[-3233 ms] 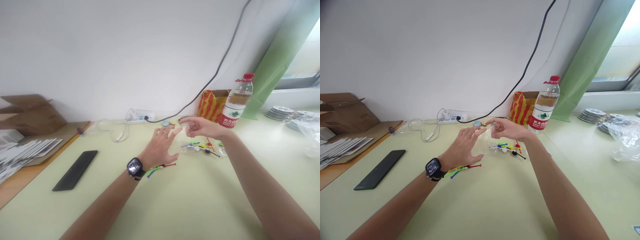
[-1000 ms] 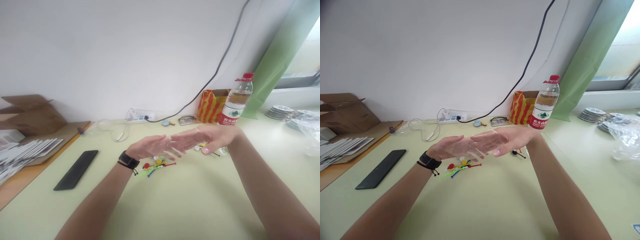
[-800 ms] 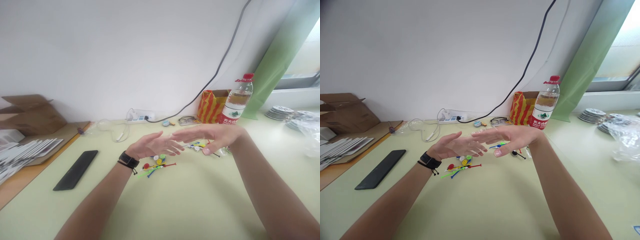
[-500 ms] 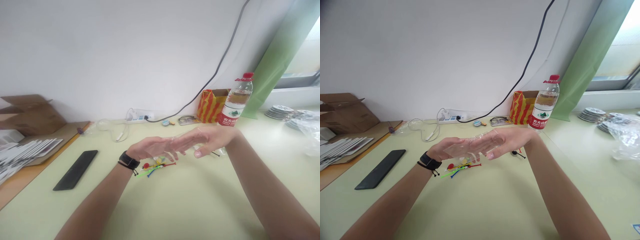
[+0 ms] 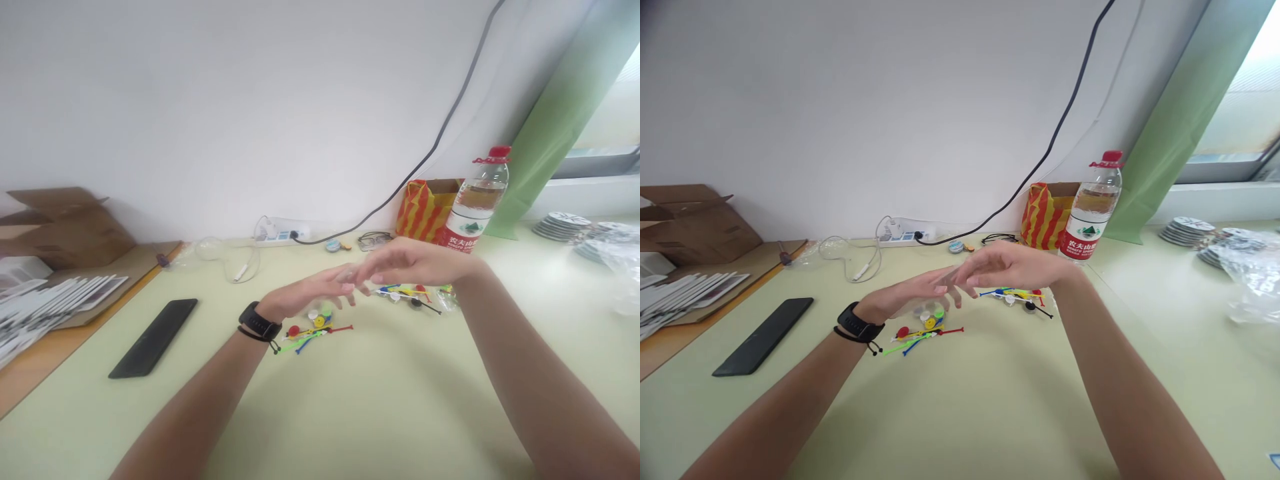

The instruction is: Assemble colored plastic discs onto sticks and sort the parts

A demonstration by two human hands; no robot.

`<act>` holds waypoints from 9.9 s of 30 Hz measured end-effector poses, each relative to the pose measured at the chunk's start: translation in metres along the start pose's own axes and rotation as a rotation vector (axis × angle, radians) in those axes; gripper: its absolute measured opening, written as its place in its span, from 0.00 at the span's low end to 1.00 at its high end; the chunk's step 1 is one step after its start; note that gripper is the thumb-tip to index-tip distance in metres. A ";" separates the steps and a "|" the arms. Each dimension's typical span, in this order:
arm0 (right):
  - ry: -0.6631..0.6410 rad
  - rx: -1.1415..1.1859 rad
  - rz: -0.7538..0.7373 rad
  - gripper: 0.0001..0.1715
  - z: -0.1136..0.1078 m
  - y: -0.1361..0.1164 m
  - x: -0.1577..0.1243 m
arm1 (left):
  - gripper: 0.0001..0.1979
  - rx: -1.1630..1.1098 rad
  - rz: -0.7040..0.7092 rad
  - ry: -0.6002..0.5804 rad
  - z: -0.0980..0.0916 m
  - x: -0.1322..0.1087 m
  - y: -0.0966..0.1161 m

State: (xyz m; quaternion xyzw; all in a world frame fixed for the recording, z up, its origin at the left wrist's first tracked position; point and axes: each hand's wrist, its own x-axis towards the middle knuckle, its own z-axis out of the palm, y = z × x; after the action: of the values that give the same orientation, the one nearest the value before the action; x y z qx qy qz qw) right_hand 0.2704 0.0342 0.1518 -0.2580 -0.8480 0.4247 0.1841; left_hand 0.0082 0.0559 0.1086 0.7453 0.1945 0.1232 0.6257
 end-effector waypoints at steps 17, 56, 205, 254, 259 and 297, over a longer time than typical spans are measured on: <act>0.466 -0.041 0.158 0.27 -0.019 0.027 -0.018 | 0.39 0.320 -0.047 0.308 -0.015 -0.004 -0.007; 0.862 0.001 0.091 0.22 -0.021 0.044 -0.019 | 0.33 -0.024 -0.014 0.166 -0.040 -0.010 -0.034; 0.252 -0.563 0.353 0.11 -0.013 -0.004 -0.025 | 0.19 0.400 0.027 0.381 -0.006 0.006 -0.008; 0.125 -0.348 0.660 0.16 -0.020 0.111 -0.031 | 0.23 0.293 0.037 0.459 0.025 0.037 -0.067; 0.322 -0.233 0.618 0.19 -0.031 0.096 -0.037 | 0.20 0.218 0.066 0.466 0.027 0.038 -0.070; 0.585 -0.478 0.266 0.14 0.028 0.029 0.034 | 0.13 0.216 0.057 0.535 0.021 0.039 -0.075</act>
State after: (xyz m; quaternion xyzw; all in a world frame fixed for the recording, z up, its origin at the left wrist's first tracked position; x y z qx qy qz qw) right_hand 0.2366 0.0515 0.1159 -0.5110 -0.7941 0.1440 0.2959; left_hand 0.0418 0.0650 0.0292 0.7540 0.3435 0.3116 0.4653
